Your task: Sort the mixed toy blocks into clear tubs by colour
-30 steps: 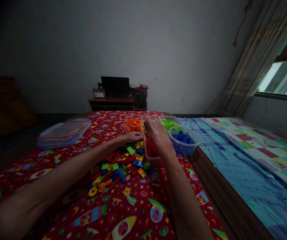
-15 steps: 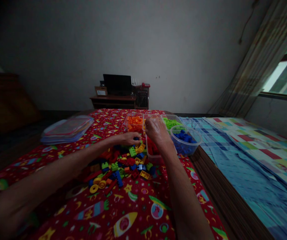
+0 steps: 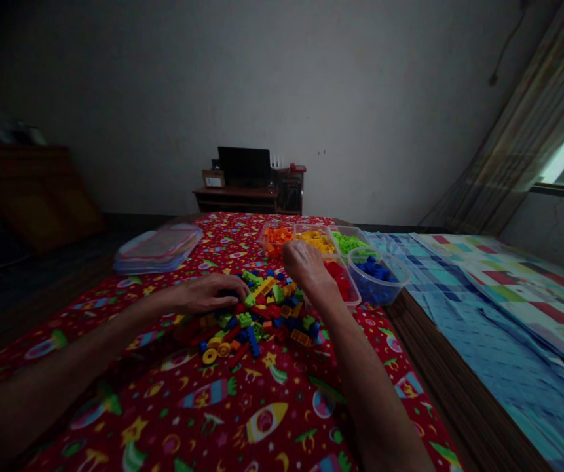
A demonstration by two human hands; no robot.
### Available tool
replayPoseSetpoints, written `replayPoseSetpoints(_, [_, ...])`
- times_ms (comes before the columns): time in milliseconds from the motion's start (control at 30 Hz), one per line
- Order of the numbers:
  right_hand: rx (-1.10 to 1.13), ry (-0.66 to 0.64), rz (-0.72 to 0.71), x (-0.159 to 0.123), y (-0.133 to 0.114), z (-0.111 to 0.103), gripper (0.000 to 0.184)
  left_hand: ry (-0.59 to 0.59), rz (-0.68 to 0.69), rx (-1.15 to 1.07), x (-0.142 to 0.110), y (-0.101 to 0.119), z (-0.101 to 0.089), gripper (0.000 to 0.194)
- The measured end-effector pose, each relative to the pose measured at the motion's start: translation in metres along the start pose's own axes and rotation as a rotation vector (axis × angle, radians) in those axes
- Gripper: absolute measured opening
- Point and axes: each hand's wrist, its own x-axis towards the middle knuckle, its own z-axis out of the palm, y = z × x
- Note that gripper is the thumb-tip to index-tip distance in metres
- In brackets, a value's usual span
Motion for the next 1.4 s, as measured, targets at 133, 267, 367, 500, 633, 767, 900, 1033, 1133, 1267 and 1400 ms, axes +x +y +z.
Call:
replayPoseSetpoints(133, [-0.011, -0.072, -0.09, 0.0, -0.016, 0.009, 0.027, 0.113, -0.071, 0.011, -0.013, -0.012, -0.012, 0.03])
replayPoseSetpoints(267, [0.012, -0.121, -0.206, -0.001, -0.034, 0.023, 0.026, 0.184, -0.155, 0.037, -0.022, -0.028, -0.02, 0.033])
replayPoseSetpoints(367, [0.098, -0.125, -0.285, -0.004, -0.047, 0.035, 0.025, 0.141, -0.142, 0.074, -0.027, -0.035, -0.016, 0.039])
replayPoseSetpoints(500, [0.24, -0.135, -0.447, -0.007, -0.062, 0.055, 0.027, 0.099, -0.069, 0.087, -0.026, -0.037, -0.007, 0.038])
replayPoseSetpoints(633, [0.29, -0.138, -0.484, -0.009, -0.067, 0.066, 0.027, 0.146, -0.098, 0.102, -0.022, -0.038, -0.003, 0.027])
replayPoseSetpoints(767, [0.299, -0.141, -0.397, -0.011, -0.065, 0.064, 0.026, 0.188, -0.119, 0.142, -0.021, -0.039, 0.003, 0.028])
replayPoseSetpoints(900, [0.361, -0.102, -0.319, -0.01, -0.061, 0.061, 0.022, 0.222, -0.127, 0.226, -0.021, -0.037, 0.01, 0.027])
replayPoseSetpoints(1033, [0.403, -0.062, -0.297, -0.007, -0.056, 0.061, 0.017, 0.256, -0.229, 0.182, -0.022, -0.033, 0.01, 0.022])
replayPoseSetpoints(1133, [0.423, -0.046, -0.265, -0.006, -0.053, 0.058, 0.016, 0.241, -0.306, 0.074, -0.023, -0.028, 0.006, 0.02])
replayPoseSetpoints(1267, [0.5, -0.032, -0.278, -0.004, -0.051, 0.057, 0.015, 0.292, -0.364, -0.062, -0.025, -0.028, 0.004, 0.018])
replayPoseSetpoints(1400, [0.568, 0.001, -0.273, -0.002, -0.051, 0.057, 0.015, 0.39, -0.339, -0.24, -0.022, -0.033, 0.005, 0.026])
